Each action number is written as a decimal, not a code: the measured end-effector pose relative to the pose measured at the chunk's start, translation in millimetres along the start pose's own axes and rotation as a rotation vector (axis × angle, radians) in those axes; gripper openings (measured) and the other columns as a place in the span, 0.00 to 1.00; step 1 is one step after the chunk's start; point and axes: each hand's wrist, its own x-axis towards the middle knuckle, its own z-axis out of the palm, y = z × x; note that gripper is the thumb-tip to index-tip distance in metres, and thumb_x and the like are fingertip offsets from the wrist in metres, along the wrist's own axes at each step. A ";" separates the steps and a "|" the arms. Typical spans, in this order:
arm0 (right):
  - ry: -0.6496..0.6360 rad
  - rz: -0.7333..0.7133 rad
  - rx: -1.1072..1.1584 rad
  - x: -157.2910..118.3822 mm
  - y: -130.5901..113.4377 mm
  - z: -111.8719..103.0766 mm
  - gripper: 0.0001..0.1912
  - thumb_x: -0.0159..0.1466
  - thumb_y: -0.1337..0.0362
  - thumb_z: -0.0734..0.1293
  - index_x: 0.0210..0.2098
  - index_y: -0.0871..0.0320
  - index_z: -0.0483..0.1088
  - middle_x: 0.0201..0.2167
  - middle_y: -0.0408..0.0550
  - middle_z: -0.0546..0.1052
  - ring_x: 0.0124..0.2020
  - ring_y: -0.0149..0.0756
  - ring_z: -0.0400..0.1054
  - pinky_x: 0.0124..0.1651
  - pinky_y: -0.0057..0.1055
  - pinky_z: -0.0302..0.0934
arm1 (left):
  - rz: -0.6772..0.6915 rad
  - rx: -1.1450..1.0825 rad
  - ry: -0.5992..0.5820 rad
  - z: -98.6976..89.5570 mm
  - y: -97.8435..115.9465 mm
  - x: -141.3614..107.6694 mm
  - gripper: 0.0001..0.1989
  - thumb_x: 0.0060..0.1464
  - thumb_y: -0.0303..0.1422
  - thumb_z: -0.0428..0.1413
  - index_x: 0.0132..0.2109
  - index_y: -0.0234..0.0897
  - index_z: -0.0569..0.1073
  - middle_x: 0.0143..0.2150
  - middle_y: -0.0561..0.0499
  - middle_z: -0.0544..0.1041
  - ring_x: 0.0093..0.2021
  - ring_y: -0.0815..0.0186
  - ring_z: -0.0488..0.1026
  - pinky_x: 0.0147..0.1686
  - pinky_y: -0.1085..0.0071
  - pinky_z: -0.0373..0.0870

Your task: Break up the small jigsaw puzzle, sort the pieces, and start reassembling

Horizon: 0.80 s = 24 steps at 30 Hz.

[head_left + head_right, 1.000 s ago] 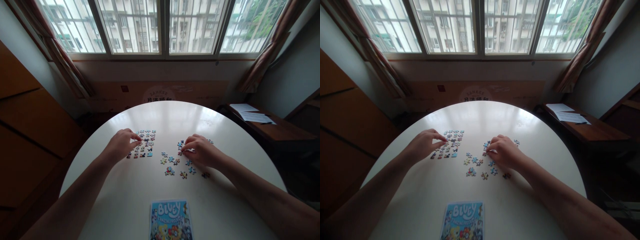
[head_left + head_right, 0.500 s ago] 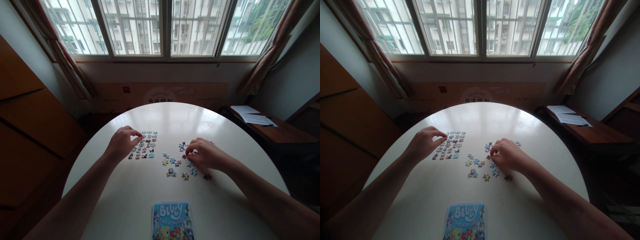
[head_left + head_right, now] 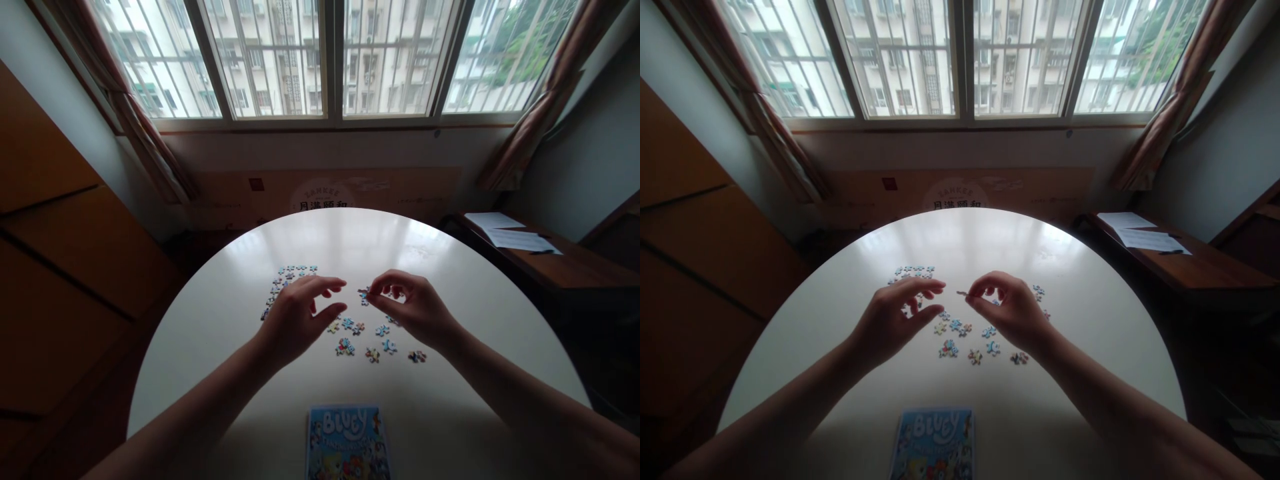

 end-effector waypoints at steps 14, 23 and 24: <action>-0.108 -0.121 0.033 -8.4 -2.0 19.4 0.05 0.63 0.58 0.71 0.34 0.53 0.76 0.35 0.46 0.78 0.39 0.37 0.72 0.41 0.35 0.68 | -0.114 -0.260 -0.028 14.5 7.7 -5.6 0.06 0.57 0.36 0.60 0.37 0.39 0.78 0.34 0.48 0.82 0.33 0.65 0.78 0.30 0.69 0.78; 0.066 -0.228 -0.467 6.0 35.5 -13.3 0.12 0.63 0.65 0.70 0.46 0.50 0.77 0.53 0.50 0.76 0.57 0.51 0.67 0.55 0.56 0.66 | -0.380 -0.073 0.181 -53.1 -106.6 51.2 0.13 0.50 0.38 0.64 0.40 0.35 0.81 0.37 0.45 0.83 0.39 0.59 0.80 0.43 0.64 0.77; 0.044 -0.231 -0.484 7.7 40.2 -14.9 0.10 0.63 0.66 0.70 0.43 0.50 0.78 0.53 0.49 0.76 0.56 0.51 0.67 0.54 0.55 0.66 | -0.428 -0.055 0.154 -60.2 -124.8 58.0 0.13 0.48 0.38 0.64 0.39 0.34 0.81 0.37 0.44 0.83 0.39 0.59 0.80 0.44 0.64 0.76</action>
